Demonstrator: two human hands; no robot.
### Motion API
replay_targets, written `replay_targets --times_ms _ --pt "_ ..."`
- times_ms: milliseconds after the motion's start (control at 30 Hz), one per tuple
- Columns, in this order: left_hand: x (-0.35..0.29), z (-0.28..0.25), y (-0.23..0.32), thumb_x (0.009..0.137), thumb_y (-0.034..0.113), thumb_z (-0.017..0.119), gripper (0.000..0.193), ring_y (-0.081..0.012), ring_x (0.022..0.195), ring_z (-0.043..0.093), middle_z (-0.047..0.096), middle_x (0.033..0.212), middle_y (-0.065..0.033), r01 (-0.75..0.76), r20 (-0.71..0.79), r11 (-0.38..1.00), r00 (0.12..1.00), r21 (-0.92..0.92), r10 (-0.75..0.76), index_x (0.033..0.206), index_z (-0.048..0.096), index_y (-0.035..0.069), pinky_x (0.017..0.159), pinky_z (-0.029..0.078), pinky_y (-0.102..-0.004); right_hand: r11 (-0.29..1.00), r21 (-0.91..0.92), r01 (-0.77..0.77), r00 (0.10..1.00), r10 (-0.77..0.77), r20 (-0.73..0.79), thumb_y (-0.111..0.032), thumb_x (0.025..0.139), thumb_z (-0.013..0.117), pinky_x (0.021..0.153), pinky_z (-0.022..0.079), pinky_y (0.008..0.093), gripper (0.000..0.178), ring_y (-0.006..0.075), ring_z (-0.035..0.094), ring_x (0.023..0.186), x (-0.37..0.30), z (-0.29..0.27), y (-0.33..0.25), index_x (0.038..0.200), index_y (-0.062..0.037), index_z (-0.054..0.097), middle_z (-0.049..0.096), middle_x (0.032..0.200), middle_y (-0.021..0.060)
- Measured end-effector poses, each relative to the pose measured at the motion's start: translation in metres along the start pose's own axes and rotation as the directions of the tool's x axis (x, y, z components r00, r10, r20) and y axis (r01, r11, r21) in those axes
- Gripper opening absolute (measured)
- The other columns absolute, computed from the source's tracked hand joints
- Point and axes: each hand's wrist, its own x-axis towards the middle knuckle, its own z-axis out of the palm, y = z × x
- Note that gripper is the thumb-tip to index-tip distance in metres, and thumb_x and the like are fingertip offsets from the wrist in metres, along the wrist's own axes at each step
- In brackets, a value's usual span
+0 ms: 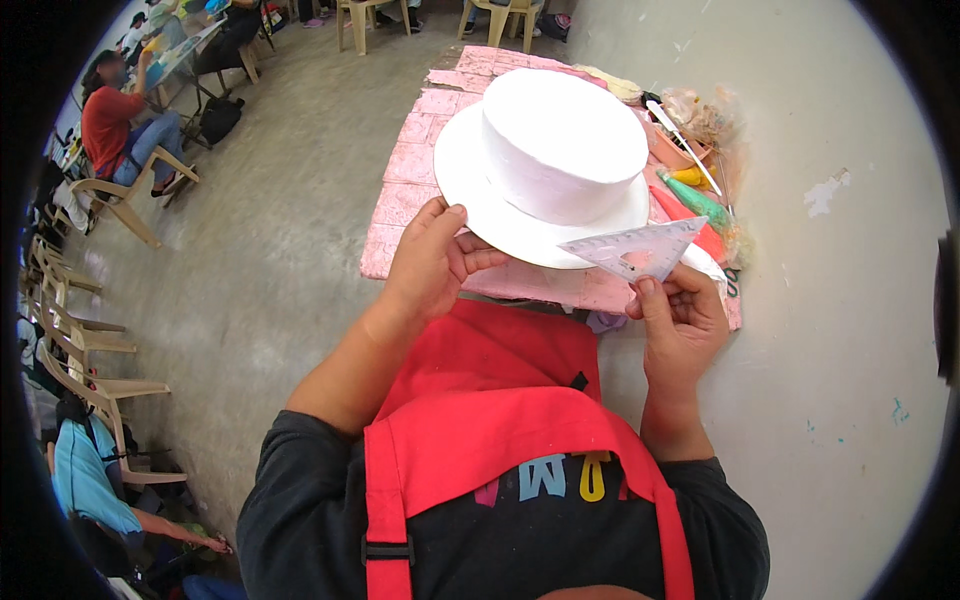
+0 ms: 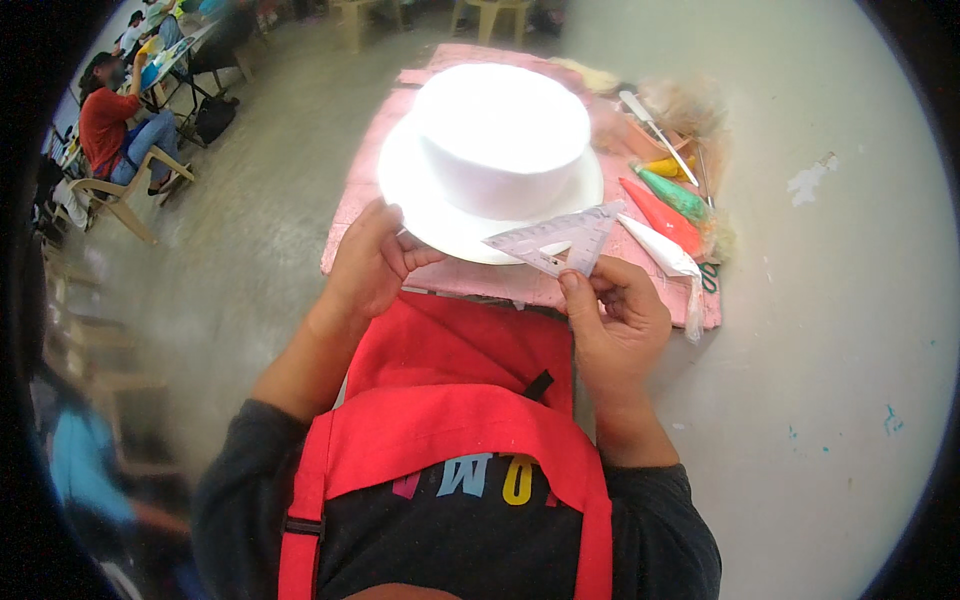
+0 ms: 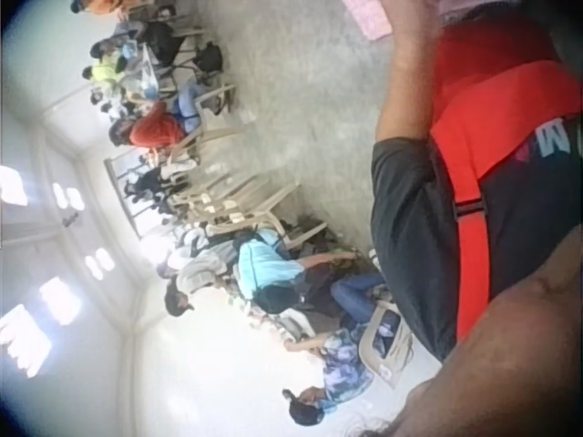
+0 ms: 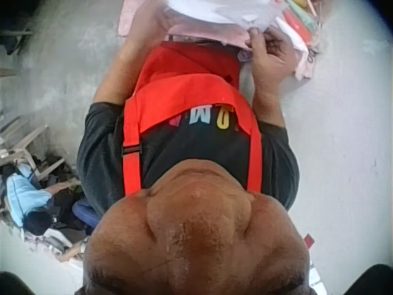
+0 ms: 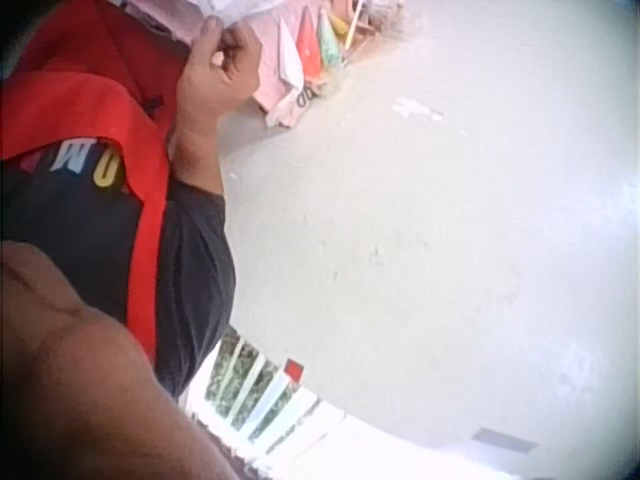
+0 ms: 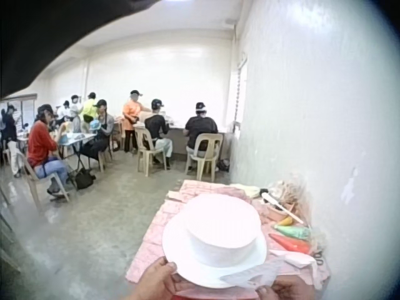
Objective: The person smooths the top and sides of a white frosted cake using a triangular plastic scraper. They repeatedly rotate the cake stand and scrape the surface to even out the frosting, occasionally lifting the scraper to check the finish.
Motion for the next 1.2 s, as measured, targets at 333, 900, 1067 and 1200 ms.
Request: replay_targets --times_ms 333,900,1067,1200 --pt "-0.02 0.024 -0.028 0.088 0.006 0.054 0.039 -0.0261 0.099 0.063 0.057 0.115 -0.0182 0.161 0.15 0.976 0.979 -0.146 -0.139 0.123 0.041 -0.005 0.082 0.057 -0.0339 0.917 -0.266 0.298 0.952 -0.305 0.013 0.004 0.078 0.07 0.056 0.045 0.0205 0.016 0.0072 0.056 0.062 -0.004 0.012 0.011 0.091 0.003 0.062 0.063 0.072 0.0066" --pt "-0.021 0.04 -0.042 0.086 0.005 0.062 0.036 -0.0217 0.099 0.062 0.06 0.112 -0.0133 0.201 0.187 0.96 0.968 -0.197 -0.165 0.119 0.049 -0.001 0.087 0.052 -0.0353 0.871 -0.23 0.434 0.901 -0.419 0.112 0.006 0.076 0.07 0.051 0.045 0.0216 0.034 0.0101 0.057 0.057 0.013 0.052 0.017 0.108 0.0021 0.059 0.062 0.068 0.0077" --pt "-0.019 0.039 -0.042 0.086 -0.001 0.059 0.036 -0.0206 0.103 0.06 0.057 0.116 -0.0116 0.241 0.203 0.951 0.958 -0.193 -0.202 0.12 0.046 -0.001 0.083 0.054 -0.0318 0.848 -0.282 0.45 0.892 -0.439 0.103 0.001 0.075 0.071 0.047 0.044 0.0239 0.031 0.011 0.056 0.05 0.019 0.06 0.019 0.104 0.0002 0.062 0.059 0.063 0.0078" --pt "-0.019 0.037 -0.046 0.086 -0.001 0.059 0.037 -0.0194 0.102 0.06 0.057 0.116 -0.0111 0.236 0.19 0.952 0.961 -0.195 -0.2 0.121 0.045 0.0 0.082 0.054 -0.0312 0.838 -0.292 0.461 0.886 -0.452 0.102 0.001 0.075 0.071 0.043 0.04 0.0243 0.03 0.0104 0.051 0.045 0.021 0.063 0.022 0.103 -0.001 0.062 0.059 0.063 0.0072"
